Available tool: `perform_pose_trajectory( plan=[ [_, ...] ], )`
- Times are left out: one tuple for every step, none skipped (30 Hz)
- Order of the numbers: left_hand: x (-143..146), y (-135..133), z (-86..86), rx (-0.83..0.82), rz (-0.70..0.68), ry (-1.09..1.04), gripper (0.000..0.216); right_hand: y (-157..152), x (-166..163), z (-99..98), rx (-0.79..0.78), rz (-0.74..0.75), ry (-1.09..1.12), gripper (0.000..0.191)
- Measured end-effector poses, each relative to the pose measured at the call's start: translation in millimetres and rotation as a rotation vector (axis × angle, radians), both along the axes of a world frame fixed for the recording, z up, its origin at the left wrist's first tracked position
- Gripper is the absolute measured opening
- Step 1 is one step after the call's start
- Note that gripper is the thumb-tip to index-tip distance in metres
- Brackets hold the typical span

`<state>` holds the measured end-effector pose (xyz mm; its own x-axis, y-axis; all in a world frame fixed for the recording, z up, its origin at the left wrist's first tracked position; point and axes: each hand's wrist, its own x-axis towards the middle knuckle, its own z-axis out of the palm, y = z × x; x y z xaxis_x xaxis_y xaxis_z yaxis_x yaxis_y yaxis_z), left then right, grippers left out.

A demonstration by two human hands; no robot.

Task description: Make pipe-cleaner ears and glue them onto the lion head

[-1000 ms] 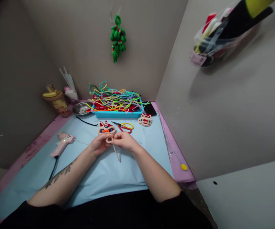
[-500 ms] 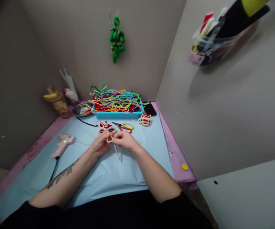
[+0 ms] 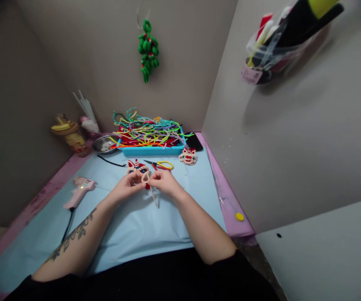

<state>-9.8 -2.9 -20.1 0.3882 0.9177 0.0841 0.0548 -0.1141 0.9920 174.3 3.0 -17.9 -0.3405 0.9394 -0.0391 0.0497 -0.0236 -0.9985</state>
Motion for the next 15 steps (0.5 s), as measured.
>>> perform_pose_trajectory(
  plan=[
    [0.2,-0.3,0.7,0.009,0.004,0.027,0.037,0.5,0.3,-0.2,0.003,-0.002,-0.002,0.022],
    [0.1,-0.5,1.3,0.020,0.012,0.046,0.037,0.9,0.7,-0.2,0.005,-0.004,-0.005,0.022],
    [-0.3,-0.3,1.6,0.033,0.023,0.065,0.037,1.3,1.1,-0.1,0.009,-0.009,-0.009,0.022],
    [-1.1,0.1,1.7,0.050,0.040,0.083,0.037,1.8,1.8,0.0,0.015,-0.016,-0.017,0.023],
    [-2.5,1.0,1.4,0.070,0.065,0.098,0.036,2.5,3.0,0.0,0.022,-0.021,-0.028,0.023],
    [-4.4,2.1,1.0,0.086,0.091,0.111,0.035,3.5,4.7,-0.2,0.026,-0.024,-0.045,0.022],
    [-6.7,3.5,0.3,0.095,0.117,0.128,0.035,4.9,7.0,-0.9,0.022,-0.015,-0.068,0.021],
    [-9.0,4.9,-0.5,0.098,0.143,0.150,0.035,6.6,9.8,-2.1,0.009,0.006,-0.099,0.019],
    [-11.2,6.0,-1.4,0.098,0.165,0.188,0.034,8.7,12.7,-3.8,-0.009,0.039,-0.135,0.017],
    [-12.7,6.9,-2.5,0.101,0.181,0.247,0.032,10.9,15.5,-6.0,-0.028,0.077,-0.174,0.015],
    [-13.4,7.1,-3.6,0.112,0.191,0.327,0.029,13.0,17.8,-8.6,-0.042,0.113,-0.209,0.014],
    [-12.9,6.8,-4.9,0.134,0.196,0.420,0.025,15.0,19.2,-11.4,-0.049,0.138,-0.236,0.014],
    [-11.2,5.7,-6.3,0.163,0.198,0.514,0.021,16.6,19.6,-14.5,-0.053,0.145,-0.253,0.013],
    [-8.4,4.0,-7.7,0.189,0.201,0.607,0.019,18.0,18.9,-17.6,-0.054,0.134,-0.258,0.014],
    [-4.8,1.9,-9.0,0.208,0.205,0.692,0.019,19.0,17.2,-20.7,-0.053,0.115,-0.255,0.014]
  ],
)
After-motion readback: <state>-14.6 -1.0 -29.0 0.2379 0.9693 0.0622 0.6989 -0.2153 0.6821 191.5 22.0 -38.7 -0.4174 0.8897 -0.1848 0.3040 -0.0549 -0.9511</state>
